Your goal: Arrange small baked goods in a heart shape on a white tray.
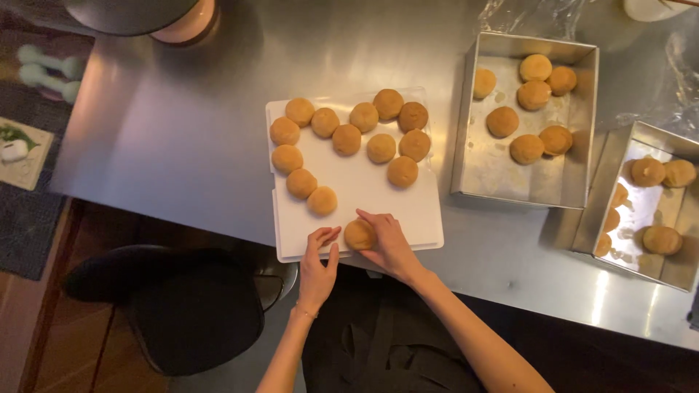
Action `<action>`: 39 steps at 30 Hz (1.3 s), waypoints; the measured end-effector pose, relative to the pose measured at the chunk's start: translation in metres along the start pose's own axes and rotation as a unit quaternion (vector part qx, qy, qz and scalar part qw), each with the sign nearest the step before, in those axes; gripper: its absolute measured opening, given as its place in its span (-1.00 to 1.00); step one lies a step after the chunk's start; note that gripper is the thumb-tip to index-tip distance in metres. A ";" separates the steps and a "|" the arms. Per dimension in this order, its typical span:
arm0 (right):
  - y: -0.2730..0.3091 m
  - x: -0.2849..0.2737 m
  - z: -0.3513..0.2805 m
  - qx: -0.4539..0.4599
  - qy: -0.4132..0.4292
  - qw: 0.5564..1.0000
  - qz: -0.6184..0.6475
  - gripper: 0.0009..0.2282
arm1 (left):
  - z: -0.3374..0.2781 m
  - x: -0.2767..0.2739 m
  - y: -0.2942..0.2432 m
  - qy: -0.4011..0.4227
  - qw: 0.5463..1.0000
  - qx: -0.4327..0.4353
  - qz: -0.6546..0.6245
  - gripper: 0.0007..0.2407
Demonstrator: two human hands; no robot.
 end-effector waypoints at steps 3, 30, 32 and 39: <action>0.009 -0.003 0.002 -0.001 0.004 1.000 -0.018 -0.17 | -0.003 0.000 0.003 0.000 1.000 -0.001 0.017 -0.73; -0.060 -0.319 -0.271 0.282 -0.500 0.816 -0.074 -0.77 | 0.212 0.346 -0.107 0.153 0.905 0.320 0.236 -0.40; -0.062 -0.331 -0.281 0.298 -0.483 0.819 -0.085 -0.78 | 0.239 0.364 -0.100 0.170 0.882 0.344 0.273 -0.30; -0.086 -0.363 -0.320 0.347 -0.463 0.805 -0.131 -0.78 | 0.259 0.368 -0.119 0.237 0.867 0.195 0.392 -0.25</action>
Point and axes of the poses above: each hand's wrist, its own z-axis towards the middle knuckle, its own x-axis out of the palm, y = z × x, the point moved 3 cm from there along z, towards the middle knuckle, and after that the axes turned 5 degrees about -x, right-handed, at the moved point
